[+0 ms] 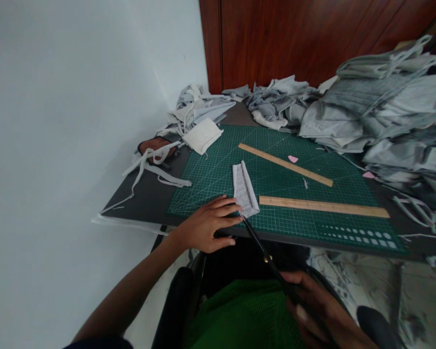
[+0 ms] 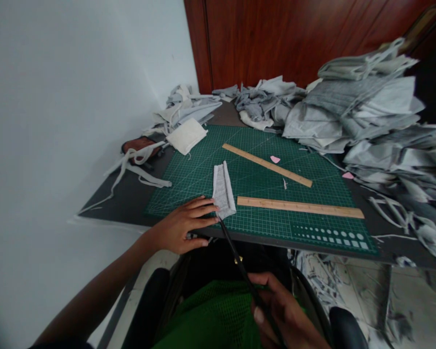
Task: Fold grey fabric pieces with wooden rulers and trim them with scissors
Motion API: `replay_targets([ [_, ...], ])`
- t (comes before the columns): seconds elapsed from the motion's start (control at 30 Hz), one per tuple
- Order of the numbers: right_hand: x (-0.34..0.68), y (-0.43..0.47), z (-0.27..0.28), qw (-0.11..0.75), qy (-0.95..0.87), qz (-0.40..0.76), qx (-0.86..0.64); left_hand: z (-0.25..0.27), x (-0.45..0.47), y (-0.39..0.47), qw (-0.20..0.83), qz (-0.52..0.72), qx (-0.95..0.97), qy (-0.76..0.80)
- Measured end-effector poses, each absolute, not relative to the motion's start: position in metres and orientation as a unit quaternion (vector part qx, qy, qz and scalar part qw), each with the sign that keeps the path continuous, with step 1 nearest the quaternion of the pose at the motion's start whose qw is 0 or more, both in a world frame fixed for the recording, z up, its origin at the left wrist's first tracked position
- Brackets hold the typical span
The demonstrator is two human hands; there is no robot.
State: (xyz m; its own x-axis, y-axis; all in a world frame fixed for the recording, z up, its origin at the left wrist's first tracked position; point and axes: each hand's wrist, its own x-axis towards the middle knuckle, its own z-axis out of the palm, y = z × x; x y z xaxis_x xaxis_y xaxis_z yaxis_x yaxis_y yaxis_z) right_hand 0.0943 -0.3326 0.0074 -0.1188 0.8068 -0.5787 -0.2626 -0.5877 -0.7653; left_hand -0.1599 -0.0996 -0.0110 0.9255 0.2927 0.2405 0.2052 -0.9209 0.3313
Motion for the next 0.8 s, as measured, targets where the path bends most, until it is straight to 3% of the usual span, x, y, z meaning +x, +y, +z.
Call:
replay_targets([
  [0.8,0.0986,-0.3326,0.0065,0.339,-0.288,0.701,-0.557,-0.0118,-0.1601,-0.1009,0.137,0.14,0.973,0.122],
])
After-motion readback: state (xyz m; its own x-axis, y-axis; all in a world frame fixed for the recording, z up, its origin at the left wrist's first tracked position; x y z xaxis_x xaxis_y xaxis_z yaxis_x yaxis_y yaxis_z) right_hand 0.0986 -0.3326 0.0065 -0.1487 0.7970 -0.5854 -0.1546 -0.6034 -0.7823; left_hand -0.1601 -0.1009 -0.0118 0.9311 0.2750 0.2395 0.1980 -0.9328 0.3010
